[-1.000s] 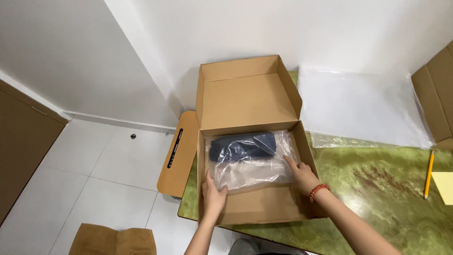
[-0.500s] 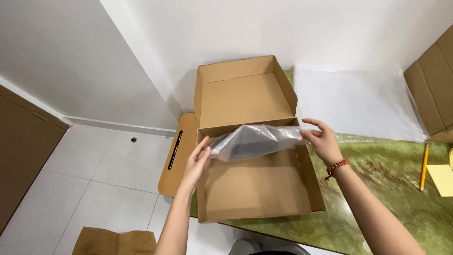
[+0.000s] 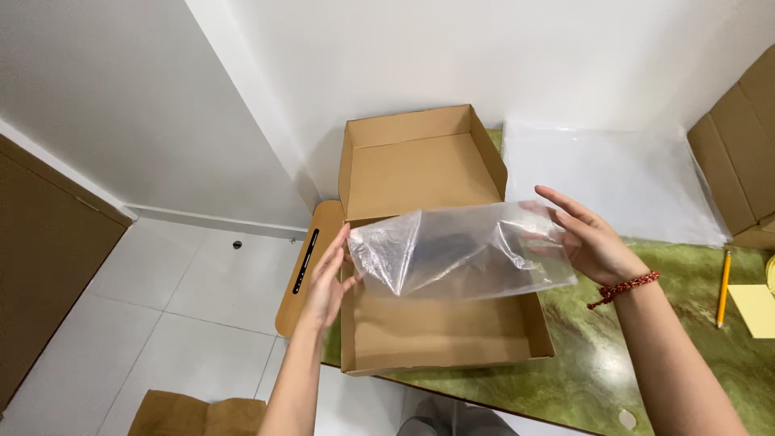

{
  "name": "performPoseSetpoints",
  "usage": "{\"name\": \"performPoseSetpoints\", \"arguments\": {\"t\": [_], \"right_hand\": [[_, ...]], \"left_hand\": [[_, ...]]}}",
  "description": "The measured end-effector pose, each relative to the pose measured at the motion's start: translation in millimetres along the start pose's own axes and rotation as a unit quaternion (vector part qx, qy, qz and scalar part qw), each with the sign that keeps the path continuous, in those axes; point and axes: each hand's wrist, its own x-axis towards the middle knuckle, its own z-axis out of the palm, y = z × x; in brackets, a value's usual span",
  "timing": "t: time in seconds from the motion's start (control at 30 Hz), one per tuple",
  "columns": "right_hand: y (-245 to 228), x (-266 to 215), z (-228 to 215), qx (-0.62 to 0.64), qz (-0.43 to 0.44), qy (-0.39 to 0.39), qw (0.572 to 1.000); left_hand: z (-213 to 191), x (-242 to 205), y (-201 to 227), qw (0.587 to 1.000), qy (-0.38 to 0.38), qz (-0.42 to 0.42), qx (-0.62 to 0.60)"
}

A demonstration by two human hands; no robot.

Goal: Unpacking shirts from boxes, removing plastic packaging, and hanging them on a garment rack

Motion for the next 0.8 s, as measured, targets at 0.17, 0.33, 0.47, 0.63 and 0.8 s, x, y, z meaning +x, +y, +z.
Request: {"name": "performPoseSetpoints", "arguments": {"t": [0.17, 0.33, 0.47, 0.63, 0.8], "right_hand": [[-8, -34, -17, -0.074, 0.083, 0.019, 0.994], [29, -43, -94, -0.076, 0.016, -0.045, 0.996], [39, -75, -102, -0.028, -0.021, -0.081, 0.996], [63, -124, -101, -0.002, -0.042, -0.083, 0.996], [87, -158, -102, -0.005, -0.041, -0.046, 0.998]], "left_hand": [[-2, -26, 1, 0.999, -0.011, -0.039, 0.016], [6, -73, 1, 0.999, -0.009, -0.020, 0.037], [30, -129, 3, 0.997, 0.042, -0.056, 0.039], [35, -188, -36, 0.995, 0.091, -0.028, 0.017], [53, -244, -41, 0.989, 0.140, -0.042, 0.024]]}}
